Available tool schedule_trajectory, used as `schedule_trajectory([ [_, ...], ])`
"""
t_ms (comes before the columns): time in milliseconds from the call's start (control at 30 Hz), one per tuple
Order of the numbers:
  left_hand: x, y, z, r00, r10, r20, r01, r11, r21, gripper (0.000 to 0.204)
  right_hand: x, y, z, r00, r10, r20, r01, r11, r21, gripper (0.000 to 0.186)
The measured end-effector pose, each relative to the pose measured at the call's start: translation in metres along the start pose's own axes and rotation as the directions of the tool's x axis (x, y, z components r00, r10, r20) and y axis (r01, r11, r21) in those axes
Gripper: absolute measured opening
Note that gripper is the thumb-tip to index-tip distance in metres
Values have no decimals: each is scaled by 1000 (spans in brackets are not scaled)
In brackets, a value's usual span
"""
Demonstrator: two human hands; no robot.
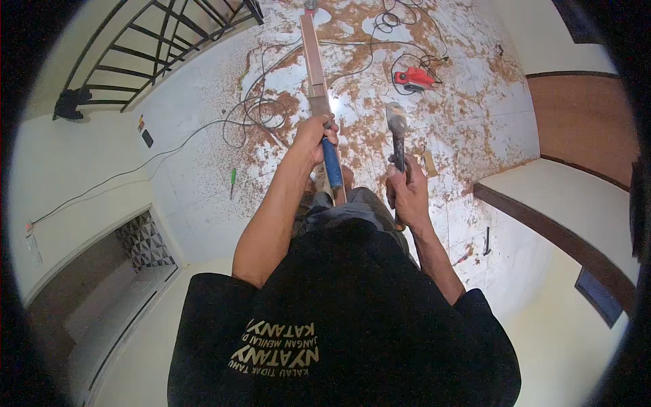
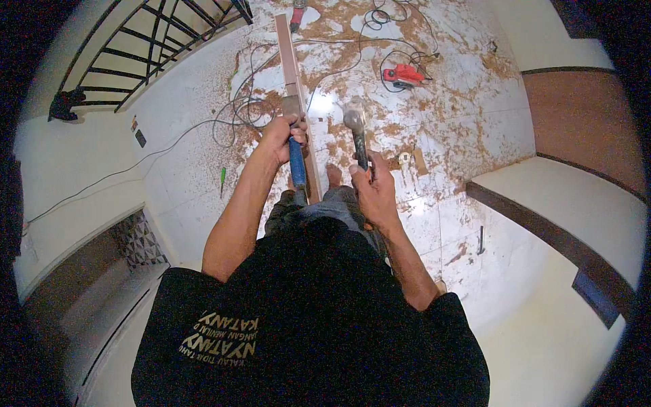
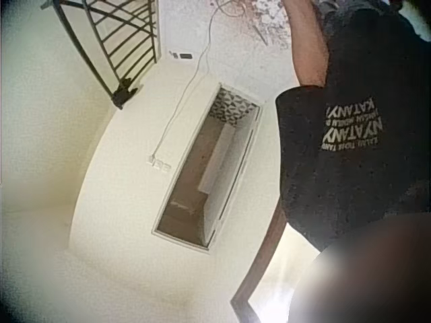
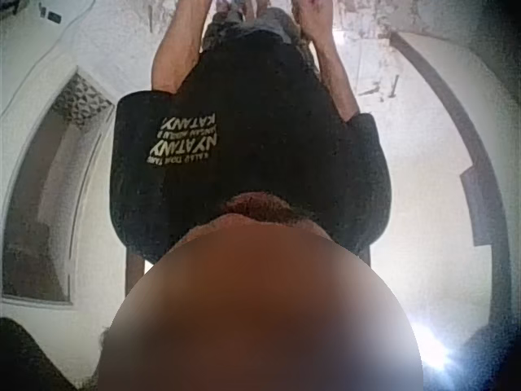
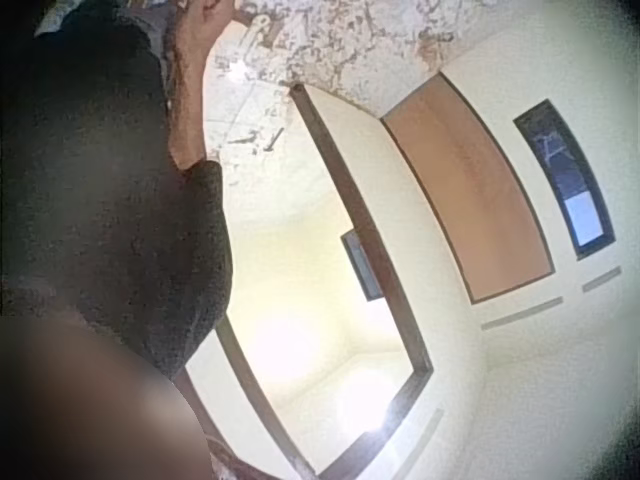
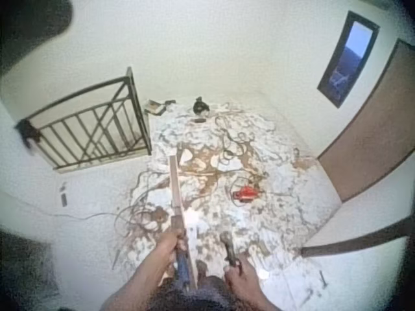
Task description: The person chisels a groove into a piece of wood using a hammer and a chisel.
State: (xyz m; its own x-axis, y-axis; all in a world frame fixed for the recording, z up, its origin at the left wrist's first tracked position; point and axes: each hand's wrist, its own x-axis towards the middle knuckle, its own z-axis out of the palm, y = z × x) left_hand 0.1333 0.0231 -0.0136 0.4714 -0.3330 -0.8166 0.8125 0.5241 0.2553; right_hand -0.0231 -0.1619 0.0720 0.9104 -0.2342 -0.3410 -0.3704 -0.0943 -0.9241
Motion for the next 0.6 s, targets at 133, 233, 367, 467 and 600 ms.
schedule_trajectory([
  [133,-9,6,19,1000,-11,-16,10,999,-48,12,4,-10,-10,991,-94,97,102,991,-81,28],
  [233,-5,11,22,996,-7,-87,6,1000,-14,9,2,-26,-11,968,-197,157,238,922,-305,25],
  [367,1,25,18,995,-104,-7,103,991,-87,4,0,-28,-18,849,-299,435,468,807,-359,31],
  [467,1,25,21,996,-94,7,94,994,-54,1,-3,-28,-20,716,-363,597,567,800,-193,33],
  [600,1,26,20,993,-117,17,118,991,-64,6,5,-25,-13,671,-276,688,650,665,-367,27],
])
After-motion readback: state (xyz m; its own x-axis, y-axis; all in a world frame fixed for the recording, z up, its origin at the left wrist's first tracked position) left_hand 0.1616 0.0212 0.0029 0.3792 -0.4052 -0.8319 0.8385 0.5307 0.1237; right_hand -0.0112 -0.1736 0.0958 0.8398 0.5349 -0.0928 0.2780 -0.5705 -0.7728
